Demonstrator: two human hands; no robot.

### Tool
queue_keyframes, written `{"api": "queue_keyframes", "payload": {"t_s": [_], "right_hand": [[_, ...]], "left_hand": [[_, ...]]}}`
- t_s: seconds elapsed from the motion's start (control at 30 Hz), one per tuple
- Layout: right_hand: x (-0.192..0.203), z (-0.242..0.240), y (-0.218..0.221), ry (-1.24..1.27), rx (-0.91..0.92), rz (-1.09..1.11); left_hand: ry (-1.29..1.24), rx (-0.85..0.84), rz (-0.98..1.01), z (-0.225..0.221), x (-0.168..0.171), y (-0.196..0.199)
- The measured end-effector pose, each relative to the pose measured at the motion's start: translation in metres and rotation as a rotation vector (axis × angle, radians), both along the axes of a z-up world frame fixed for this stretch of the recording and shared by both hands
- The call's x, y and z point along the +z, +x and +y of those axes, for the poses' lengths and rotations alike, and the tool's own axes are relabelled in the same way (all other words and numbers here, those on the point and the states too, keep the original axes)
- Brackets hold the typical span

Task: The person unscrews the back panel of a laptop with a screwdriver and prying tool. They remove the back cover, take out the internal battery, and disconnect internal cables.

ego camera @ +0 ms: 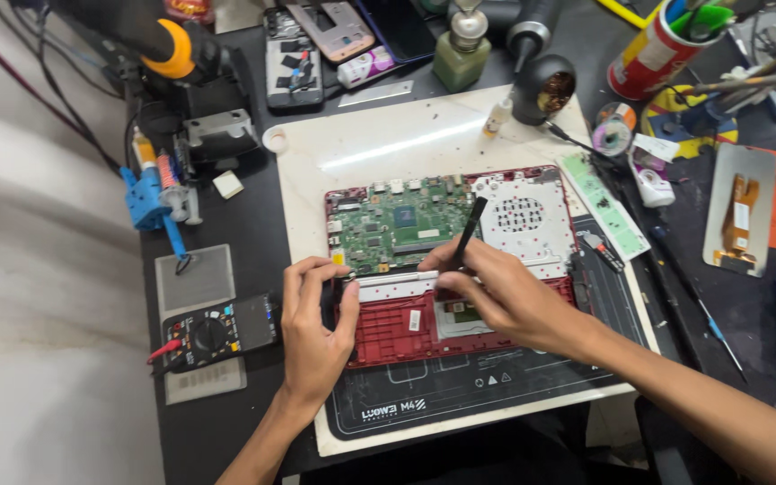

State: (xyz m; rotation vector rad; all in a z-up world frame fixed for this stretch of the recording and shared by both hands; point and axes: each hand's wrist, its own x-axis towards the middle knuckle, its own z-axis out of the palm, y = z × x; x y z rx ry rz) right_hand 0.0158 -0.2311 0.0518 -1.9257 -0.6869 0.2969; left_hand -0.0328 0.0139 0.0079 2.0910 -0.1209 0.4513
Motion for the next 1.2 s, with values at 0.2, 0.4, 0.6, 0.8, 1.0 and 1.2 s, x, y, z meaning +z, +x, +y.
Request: {"api": "queue_keyframes", "payload": {"t_s": [0.2,0.4,0.6,0.8,1.0,1.2], "right_hand": [[0.033,-0.059,-0.01,-0.365,-0.155,0.021],[0.062,-0.109,-0.014,-0.464,-0.306,-0.057],[0.086,-0.139,-0.008,-0.577,-0.554,-0.073],[0.084,-0.186,0.025,-0.161,-0.631,-0.749],[0.077,-0.211,0.088,-0.067,-0.687,-0.999],[0.065,-0.205,0.118,-0.595,-0.968,-1.377]], "left_hand": [[0.055,0.024,-0.004,-0.003,0.001,-0.001],[0.107,0.054,-0.016,-0.005,-0.002,-0.002],[0.165,0.068,-0.04,-0.008,-0.004,-0.003],[0.18,0.094,-0.006,-0.009,-0.004,-0.003],[0.181,0.107,-0.002,-0.008,-0.008,-0.002],[0.183,0.109,0.005,-0.006,-0.009,-0.001]]}}
